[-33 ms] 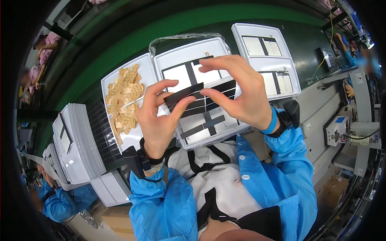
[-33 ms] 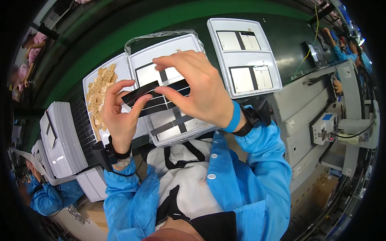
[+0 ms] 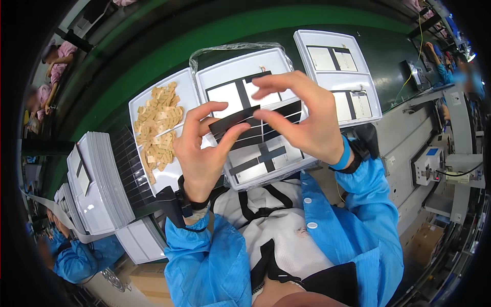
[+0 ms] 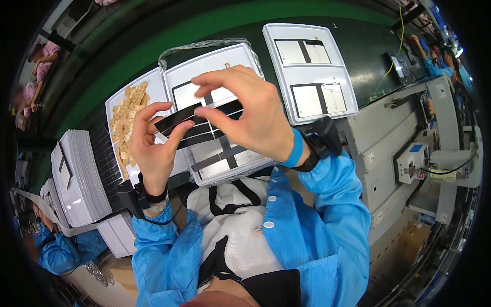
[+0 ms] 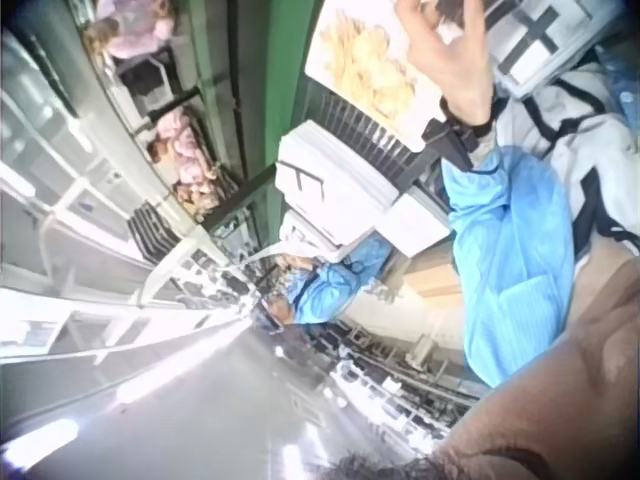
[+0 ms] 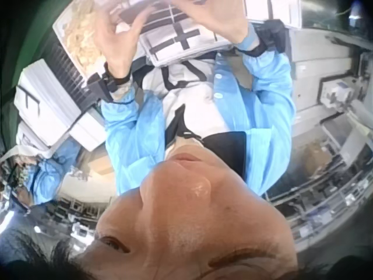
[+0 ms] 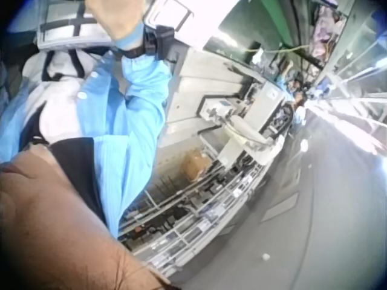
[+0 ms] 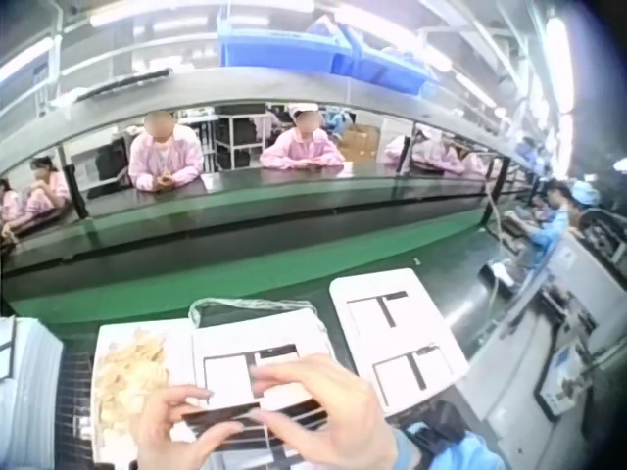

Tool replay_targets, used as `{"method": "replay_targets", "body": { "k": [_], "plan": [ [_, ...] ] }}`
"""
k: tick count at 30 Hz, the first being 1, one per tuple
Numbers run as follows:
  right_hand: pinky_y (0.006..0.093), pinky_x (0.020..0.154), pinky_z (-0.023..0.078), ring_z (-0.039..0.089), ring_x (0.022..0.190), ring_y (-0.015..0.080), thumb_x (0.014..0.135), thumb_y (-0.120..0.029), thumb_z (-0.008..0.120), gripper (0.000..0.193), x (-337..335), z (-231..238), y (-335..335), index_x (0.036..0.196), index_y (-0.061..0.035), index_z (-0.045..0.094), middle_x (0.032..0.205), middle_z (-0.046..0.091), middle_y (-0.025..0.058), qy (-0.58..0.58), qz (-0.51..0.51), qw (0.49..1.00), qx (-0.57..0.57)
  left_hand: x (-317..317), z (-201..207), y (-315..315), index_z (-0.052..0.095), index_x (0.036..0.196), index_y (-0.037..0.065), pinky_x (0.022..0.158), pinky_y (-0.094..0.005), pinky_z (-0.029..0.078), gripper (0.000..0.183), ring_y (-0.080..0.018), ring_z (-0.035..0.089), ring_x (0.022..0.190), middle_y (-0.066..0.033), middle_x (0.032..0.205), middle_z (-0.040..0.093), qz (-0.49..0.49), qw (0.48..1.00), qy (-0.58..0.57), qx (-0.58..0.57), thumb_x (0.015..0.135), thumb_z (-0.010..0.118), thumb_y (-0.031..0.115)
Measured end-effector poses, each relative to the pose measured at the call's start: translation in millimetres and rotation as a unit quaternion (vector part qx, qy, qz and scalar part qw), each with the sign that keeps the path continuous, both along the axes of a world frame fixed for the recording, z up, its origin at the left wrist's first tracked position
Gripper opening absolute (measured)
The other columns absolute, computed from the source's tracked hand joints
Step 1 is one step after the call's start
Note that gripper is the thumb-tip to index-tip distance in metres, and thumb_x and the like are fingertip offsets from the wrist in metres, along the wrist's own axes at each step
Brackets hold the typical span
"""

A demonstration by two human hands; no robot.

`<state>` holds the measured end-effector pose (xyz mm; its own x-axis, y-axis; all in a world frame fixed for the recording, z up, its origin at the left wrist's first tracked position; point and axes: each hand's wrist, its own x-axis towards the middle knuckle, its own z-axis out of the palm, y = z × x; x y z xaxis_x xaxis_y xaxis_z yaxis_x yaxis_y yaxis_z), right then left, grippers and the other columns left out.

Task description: Applying small components and stickers to parts held in assembly trays.

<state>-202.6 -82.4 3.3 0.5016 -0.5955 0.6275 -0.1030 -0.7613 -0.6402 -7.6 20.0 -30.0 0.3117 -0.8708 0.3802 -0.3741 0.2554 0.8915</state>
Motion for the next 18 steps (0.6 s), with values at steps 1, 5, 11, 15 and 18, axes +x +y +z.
{"method": "replay_targets", "body": {
  "k": [1, 5, 11, 15, 18],
  "plan": [
    [0.0384, 0.09, 0.056, 0.074, 0.097, 0.027, 0.082, -0.001, 0.085, 0.041, 0.7, -0.5, 2.9, 0.121, -0.0013, 0.072, 0.102, 0.077, 0.0119, 0.0, 0.0, 1.0, -0.002, -1.5, 1.6, 2.2, 0.065, 0.124, 0.002, 0.08, -0.027, 0.058, 0.045, -0.0169, 0.08, 0.092, -0.0098, 0.103, 0.08, -0.009, 1.0, 0.004, -0.012, 0.086, 0.09, 0.004],
    [0.0298, 0.079, 0.059, 0.075, 0.087, 0.0184, 0.086, 0.009, 0.078, 0.024, -5.9, 1.9, 4.1, 0.108, 0.001, 0.075, 0.099, 0.077, 0.0119, -0.074, -0.031, 0.996, 0.028, 7.8, 2.7, 6.5, 0.064, 0.124, 0.001, 0.081, -0.028, 0.058, 0.038, -0.0184, 0.08, 0.093, -0.0103, 0.104, 0.08, -0.042, 0.997, -0.024, 0.06, 0.091, 0.084, 0.004],
    [0.0215, 0.075, 0.058, 0.072, 0.085, 0.0097, 0.092, 0.003, 0.076, 0.036, -65.7, -18.5, -11.4, 0.127, 0.0025, 0.068, 0.098, 0.074, 0.0056, 0.032, -0.025, 0.97, 0.238, 39.3, 29.5, 46.7, 0.063, 0.114, -0.001, 0.082, -0.0256, 0.053, 0.02, -0.0134, 0.069, 0.084, -0.0068, 0.086, 0.069, -0.029, 0.991, 0.046, 0.126, 0.096, 0.056, -0.006],
    [0.0216, 0.07, 0.058, 0.07, 0.08, 0.0078, 0.095, 0.004, 0.074, 0.04, -78.2, -76.6, -13.2, 0.133, -0.0007, 0.066, 0.096, 0.072, 0.0042, 0.14, -0.012, 0.911, 0.387, 30.5, 24.6, 40.7, 0.066, 0.106, 0.003, 0.059, -0.0285, 0.042, 0.031, -0.0113, 0.055, 0.06, -0.0039, 0.066, 0.056, -0.093, 0.982, -0.098, 0.134, 0.079, 0.052, -0.001],
    [0.0237, 0.069, 0.06, 0.073, 0.079, 0.0114, 0.092, 0.003, 0.075, 0.039, -73.1, -93.8, -11.2, 0.13, -0.0015, 0.067, 0.091, 0.075, 0.0081, 0.13, -0.015, 0.902, 0.411, -9.6, -9.7, 26.8, 0.071, 0.106, 0.01, 0.057, -0.0412, 0.052, 0.017, -0.0309, 0.069, 0.057, -0.0097, 0.066, 0.068, -0.16, 0.941, -0.22, 0.202, 0.092, 0.07, 0.019]
  ]
}}
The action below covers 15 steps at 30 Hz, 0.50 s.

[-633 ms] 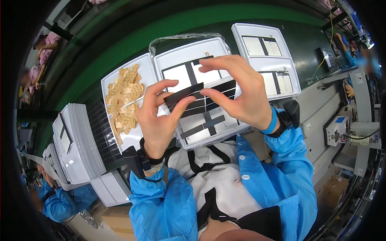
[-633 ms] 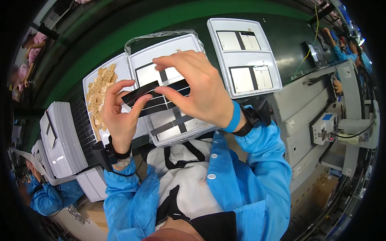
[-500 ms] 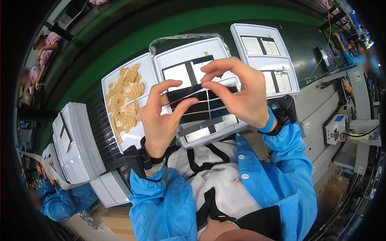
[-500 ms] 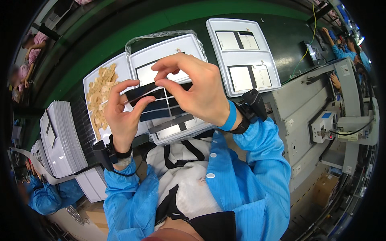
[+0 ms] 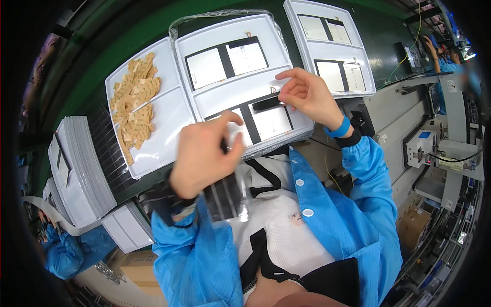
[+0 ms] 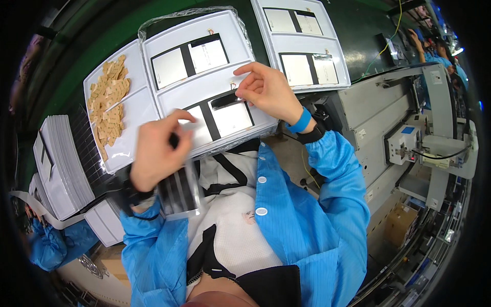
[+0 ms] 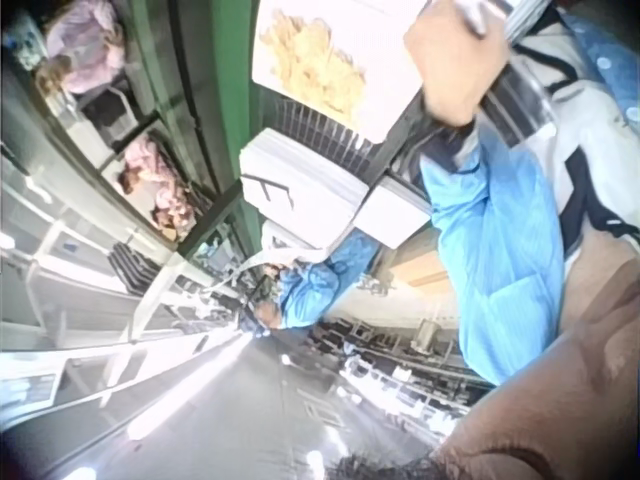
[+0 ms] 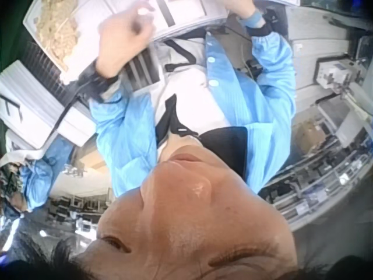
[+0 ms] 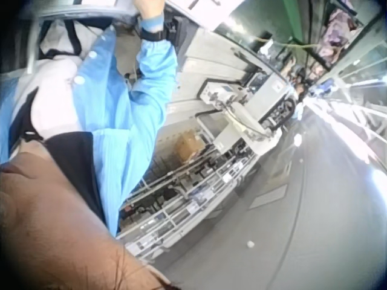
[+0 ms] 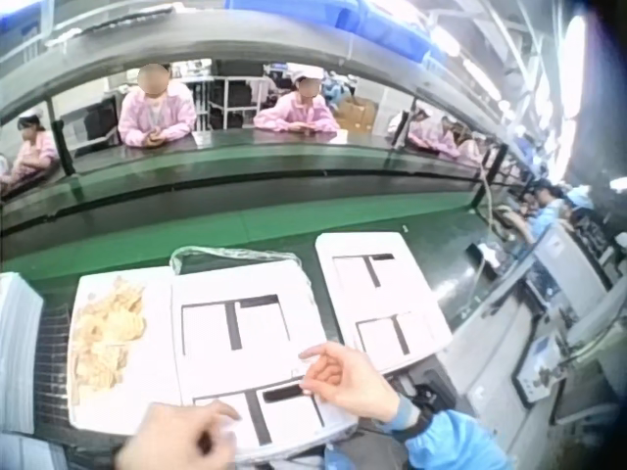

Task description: Applying small components and stickers to parts held in assembly trays.

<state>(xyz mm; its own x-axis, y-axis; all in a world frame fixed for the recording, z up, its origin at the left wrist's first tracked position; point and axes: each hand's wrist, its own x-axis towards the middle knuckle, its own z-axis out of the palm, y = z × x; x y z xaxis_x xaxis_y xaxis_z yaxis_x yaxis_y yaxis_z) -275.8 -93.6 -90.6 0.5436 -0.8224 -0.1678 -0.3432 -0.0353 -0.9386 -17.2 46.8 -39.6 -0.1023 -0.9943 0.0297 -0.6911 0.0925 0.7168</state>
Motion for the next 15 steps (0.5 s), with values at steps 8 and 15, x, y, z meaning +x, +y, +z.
{"method": "replay_targets", "body": {
  "k": [8, 15],
  "plan": [
    [0.0266, 0.067, 0.061, 0.074, 0.077, 0.0138, 0.091, 0.001, 0.079, 0.044, 5.5, -15.3, -3.1, 0.133, -0.0006, 0.064, 0.09, 0.075, 0.0103, 0.015, -0.01, 0.999, -0.034, -35.1, -88.6, -2.0, 0.075, 0.118, 0.008, 0.051, -0.0365, 0.049, 0.026, -0.023, 0.063, 0.051, -0.0061, 0.066, 0.066, 0.016, 0.982, -0.078, -0.174, 0.093, 0.07, 0.01],
    [0.0272, 0.066, 0.061, 0.074, 0.075, 0.0148, 0.091, 0.002, 0.077, 0.044, 6.6, -12.8, -5.3, 0.133, -0.0004, 0.063, 0.09, 0.075, 0.0111, 0.02, -0.012, 0.999, -0.033, -35.0, -84.9, -2.4, 0.073, 0.128, 0.006, 0.053, -0.0387, 0.052, 0.035, -0.024, 0.065, 0.055, -0.0058, 0.069, 0.066, 0.015, 0.987, -0.086, -0.136, 0.093, 0.069, 0.011]
  ]
}}
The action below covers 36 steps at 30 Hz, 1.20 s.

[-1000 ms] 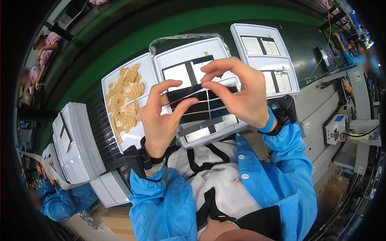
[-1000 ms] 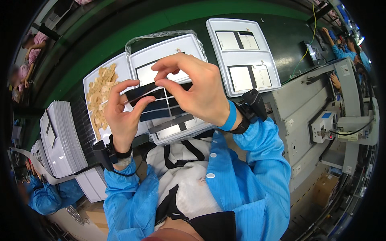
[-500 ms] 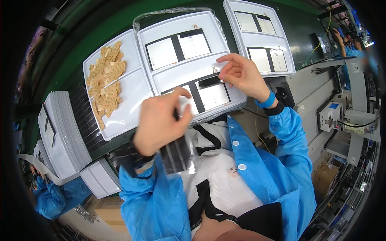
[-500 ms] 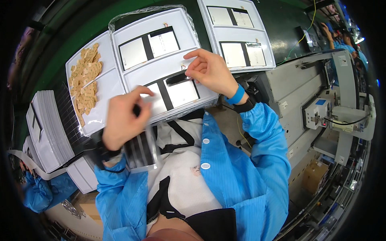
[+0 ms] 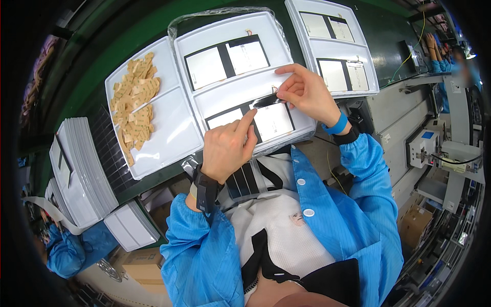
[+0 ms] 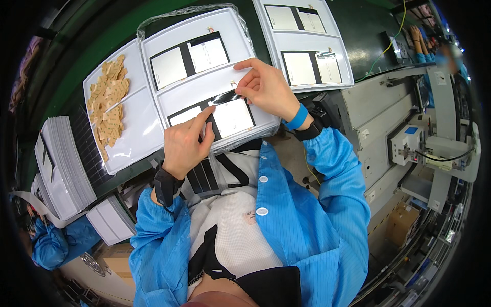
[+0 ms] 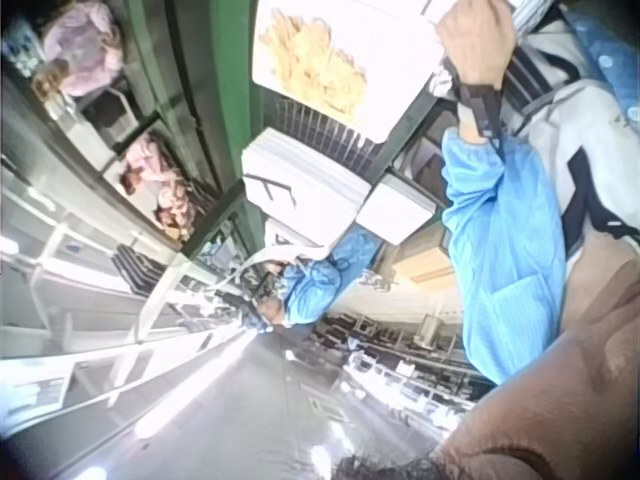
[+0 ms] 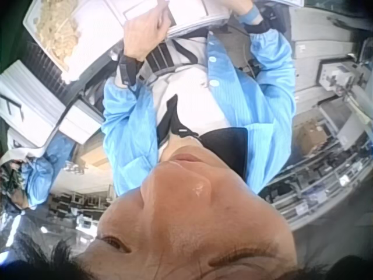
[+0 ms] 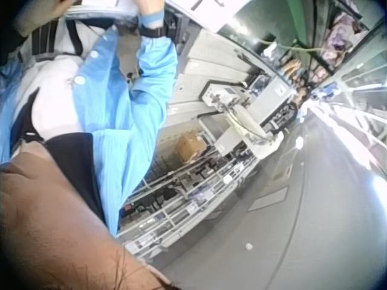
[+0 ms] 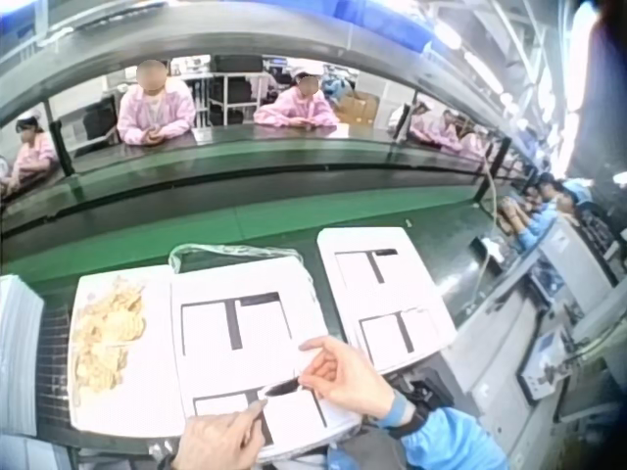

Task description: Applying small components and stickers to parts held in assembly trays.

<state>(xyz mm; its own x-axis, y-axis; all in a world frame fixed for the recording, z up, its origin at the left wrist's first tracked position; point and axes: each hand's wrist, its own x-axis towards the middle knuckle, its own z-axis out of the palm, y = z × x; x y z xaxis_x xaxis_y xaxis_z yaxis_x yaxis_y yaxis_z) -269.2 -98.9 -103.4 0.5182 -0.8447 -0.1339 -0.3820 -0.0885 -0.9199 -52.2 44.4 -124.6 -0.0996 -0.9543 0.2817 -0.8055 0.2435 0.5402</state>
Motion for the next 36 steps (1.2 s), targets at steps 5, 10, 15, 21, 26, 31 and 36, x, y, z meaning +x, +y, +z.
{"method": "replay_targets", "body": {
  "k": [5, 10, 15, 21, 26, 31, 36],
  "plan": [
    [0.027, 0.067, 0.061, 0.074, 0.076, 0.0147, 0.091, 0.002, 0.077, 0.044, 0.8, -0.4, -1.9, 0.133, -0.0001, 0.064, 0.09, 0.076, 0.0105, 0.006, 0.001, 1.0, -0.006, -1.3, 2.3, -2.6, 0.068, 0.145, 0.015, 0.05, -0.0376, 0.048, 0.053, -0.0223, 0.061, 0.05, -0.0057, 0.064, 0.065, 0.0, 0.999, -0.031, 0.013, 0.092, 0.069, 0.01],
    [0.0279, 0.067, 0.062, 0.075, 0.076, 0.0148, 0.089, -0.004, 0.081, 0.047, -0.6, -3.5, -2.0, 0.133, -0.0004, 0.064, 0.089, 0.076, 0.0096, 0.014, 0.003, 1.0, -0.018, -4.4, 4.9, -2.8, 0.066, 0.147, 0.014, 0.05, -0.0393, 0.05, 0.055, -0.0241, 0.064, 0.051, -0.0058, 0.066, 0.065, 0.001, 0.997, -0.068, 0.03, 0.092, 0.068, 0.013],
    [0.0306, 0.068, 0.06, 0.076, 0.074, 0.017, 0.084, -0.01, 0.088, 0.05, 6.0, -2.4, 2.7, 0.128, -0.0017, 0.065, 0.082, 0.076, 0.0073, 0.069, -0.01, 0.99, -0.119, -5.3, 2.3, -2.9, 0.066, 0.147, 0.012, 0.05, -0.0398, 0.052, 0.056, -0.0249, 0.065, 0.051, -0.0053, 0.066, 0.065, 0.004, 0.996, -0.077, 0.033, 0.091, 0.069, 0.015],
    [0.0344, 0.067, 0.059, 0.075, 0.071, 0.0236, 0.082, -0.008, 0.087, 0.051, 12.5, 3.4, 7.2, 0.127, -0.0004, 0.062, 0.079, 0.074, 0.0098, 0.092, -0.011, 0.983, -0.159, -5.7, 3.1, -2.4, 0.066, 0.146, 0.013, 0.049, -0.0388, 0.052, 0.057, -0.0245, 0.065, 0.05, -0.0056, 0.066, 0.065, 0.012, 0.996, -0.081, 0.022, 0.089, 0.07, 0.016],
    [0.0364, 0.069, 0.059, 0.075, 0.075, 0.0268, 0.083, -0.009, 0.087, 0.052, 12.5, 5.8, 7.0, 0.128, -0.0003, 0.062, 0.085, 0.074, 0.0122, 0.109, -0.011, 0.983, -0.15, -6.1, 2.1, -3.0, 0.067, 0.145, 0.012, 0.049, -0.039, 0.052, 0.057, -0.0245, 0.065, 0.05, -0.0056, 0.066, 0.064, 0.012, 0.997, -0.07, 0.024, 0.088, 0.07, 0.014],
    [0.038, 0.077, 0.059, 0.073, 0.097, 0.0363, 0.083, -0.008, 0.087, 0.056, 7.3, 9.3, 15.8, 0.133, -0.0004, 0.063, 0.127, 0.066, 0.0234, 0.2, -0.047, 0.939, -0.275, -6.2, 0.1, -1.4, 0.066, 0.146, 0.012, 0.05, -0.0395, 0.052, 0.057, -0.0253, 0.065, 0.05, -0.0059, 0.066, 0.065, 0.016, 0.998, -0.064, 0.021, 0.089, 0.07, 0.015],
    [0.0526, 0.114, 0.044, 0.044, 0.149, 0.0424, 0.095, -0.019, 0.076, 0.042, -2.1, 11.1, 36.4, 0.136, -0.0097, 0.07, 0.159, 0.05, 0.0175, 0.155, 0.175, 0.866, -0.443, -10.5, 7.5, -6.6, 0.063, 0.149, 0.012, 0.05, -0.0406, 0.052, 0.059, -0.0266, 0.066, 0.051, -0.007, 0.065, 0.066, 0.019, 0.992, -0.113, 0.042, 0.091, 0.068, 0.017]
  ]
}}
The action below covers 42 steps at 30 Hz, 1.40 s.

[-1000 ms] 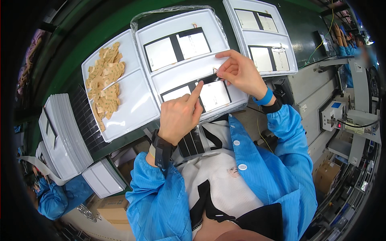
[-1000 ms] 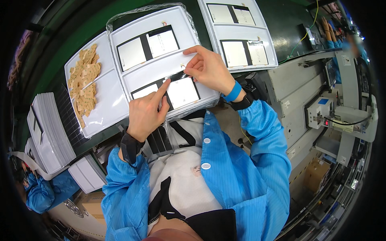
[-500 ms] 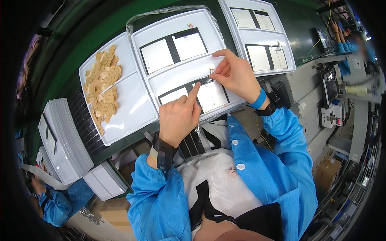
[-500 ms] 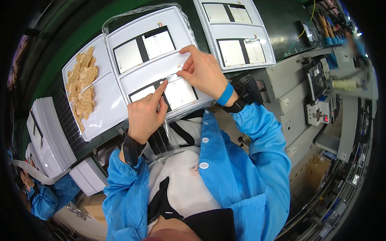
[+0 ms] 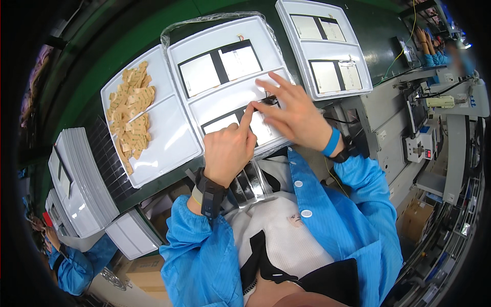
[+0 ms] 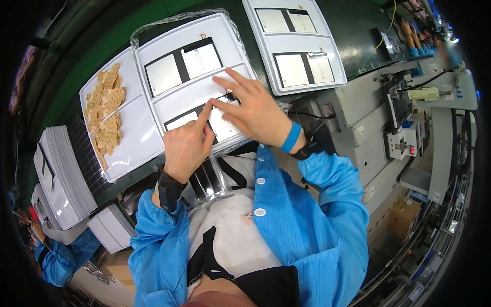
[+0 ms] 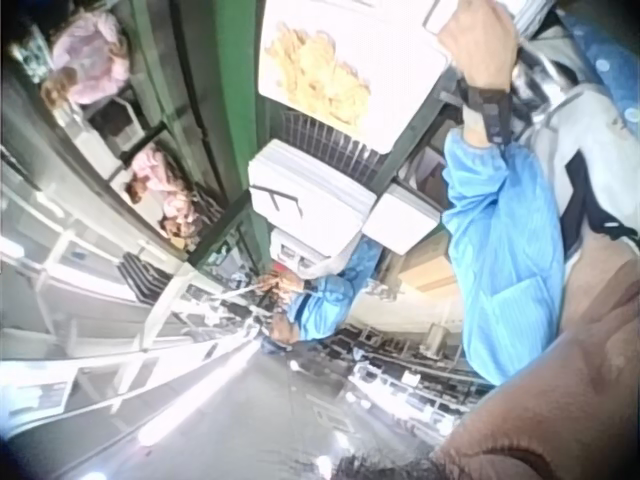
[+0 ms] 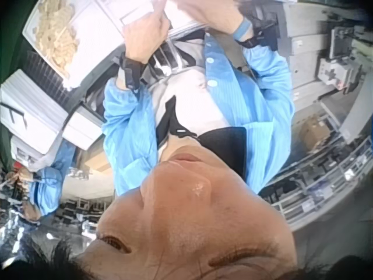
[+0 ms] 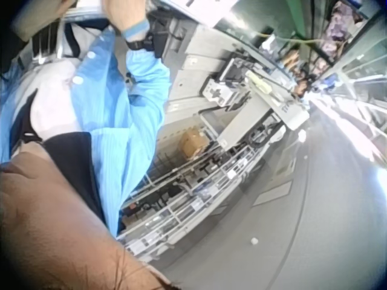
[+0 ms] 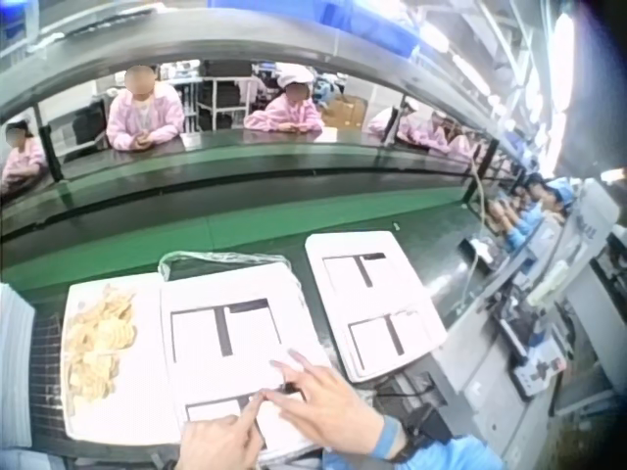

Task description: Applying small components and stickers to parts held in assembly trays.

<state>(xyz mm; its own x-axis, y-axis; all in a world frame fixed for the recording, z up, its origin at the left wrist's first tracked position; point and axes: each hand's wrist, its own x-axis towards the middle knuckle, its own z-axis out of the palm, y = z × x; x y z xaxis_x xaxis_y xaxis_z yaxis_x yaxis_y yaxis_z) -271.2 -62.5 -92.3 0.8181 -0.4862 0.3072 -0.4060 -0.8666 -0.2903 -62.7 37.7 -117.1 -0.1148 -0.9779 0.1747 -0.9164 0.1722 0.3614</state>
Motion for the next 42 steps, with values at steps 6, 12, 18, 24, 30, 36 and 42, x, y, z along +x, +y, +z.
{"method": "replay_targets", "body": {
  "k": [6, 12, 18, 24, 30, 36, 42],
  "plan": [
    [0.0534, 0.123, 0.036, 0.032, 0.159, 0.0397, 0.097, -0.022, 0.074, 0.038, -24.5, -6.8, 4.4, 0.131, -0.0058, 0.071, 0.165, 0.047, 0.0143, 0.059, -0.077, 0.995, -0.037, 8.5, 5.5, 9.2, 0.066, 0.146, 0.017, 0.053, -0.0423, 0.051, 0.05, -0.028, 0.066, 0.052, -0.0088, 0.065, 0.068, 0.043, 0.998, 0.05, 0.02, 0.096, 0.066, 0.018],
    [0.0439, 0.109, 0.052, 0.059, 0.137, 0.0393, 0.091, -0.002, 0.075, 0.038, -40.2, -6.5, -3.4, 0.128, 0.0037, 0.069, 0.146, 0.063, 0.0178, -0.116, -0.144, 0.982, 0.042, 65.1, 35.4, 18.3, 0.068, 0.087, 0.009, 0.059, -0.0478, 0.051, 0.04, -0.0356, 0.069, 0.06, -0.0128, 0.062, 0.067, 0.211, 0.973, 0.0, 0.089, 0.1, 0.071, 0.046],
    [0.0443, 0.095, 0.056, 0.067, 0.111, 0.0385, 0.091, -0.004, 0.076, 0.022, -25.6, -28.2, -13.6, 0.109, 0.0036, 0.065, 0.128, 0.067, 0.0189, -0.115, -0.253, 0.95, 0.143, 78.1, 10.5, 21.9, 0.064, 0.083, 0.002, 0.061, -0.0494, 0.05, 0.042, -0.0429, 0.068, 0.066, -0.0183, 0.068, 0.068, 0.178, 0.979, 0.044, 0.09, 0.104, 0.066, 0.037],
    [0.04, 0.082, 0.06, 0.071, 0.096, 0.0361, 0.093, -0.003, 0.074, 0.018, -23.3, -27.3, -16.6, 0.101, 0.001, 0.059, 0.121, 0.068, 0.0194, -0.152, -0.268, 0.949, 0.061, 67.0, 45.7, 21.3, 0.063, 0.077, 0.004, 0.055, -0.0435, 0.05, 0.033, -0.0358, 0.067, 0.057, -0.0142, 0.064, 0.067, 0.176, 0.981, 0.077, -0.024, 0.1, 0.07, 0.027],
    [0.0227, 0.083, 0.055, 0.065, 0.102, 0.0098, 0.101, -0.002, 0.069, 0.031, -53.5, 16.5, -24.9, 0.131, -0.0036, 0.061, 0.109, 0.069, 0.0071, -0.427, -0.257, 0.745, 0.444, 46.6, 62.5, 12.4, 0.063, 0.077, 0.004, 0.05, -0.0382, 0.046, 0.027, -0.0296, 0.062, 0.051, -0.0122, 0.06, 0.062, 0.11, 0.967, 0.199, -0.118, 0.096, 0.077, 0.017],
    [0.0235, 0.093, 0.053, 0.067, 0.105, 0.0103, 0.103, -0.008, 0.07, 0.045, -147.3, 22.0, -90.3, 0.147, 0.0002, 0.064, 0.119, 0.074, 0.007, -0.451, -0.246, 0.81, 0.282, 21.5, 57.8, -9.5, 0.065, 0.094, 0.004, 0.056, -0.0394, 0.048, 0.015, -0.0286, 0.065, 0.057, -0.0113, 0.069, 0.066, 0.051, 0.969, 0.24, -0.03, 0.102, 0.067, 0.017],
    [0.0264, 0.09, 0.056, 0.069, 0.106, 0.0112, 0.102, -0.011, 0.073, 0.045, -248.0, -22.9, -161.6, 0.145, -0.0017, 0.066, 0.118, 0.076, 0.0084, -0.407, -0.309, 0.824, 0.246, 40.9, 34.6, -15.2, 0.062, 0.106, 0.005, 0.068, -0.038, 0.054, 0.021, -0.0308, 0.071, 0.072, -0.0135, 0.082, 0.069, 0.024, 0.953, 0.301, 0.029, 0.086, 0.064, 0.007]
  ]
}}
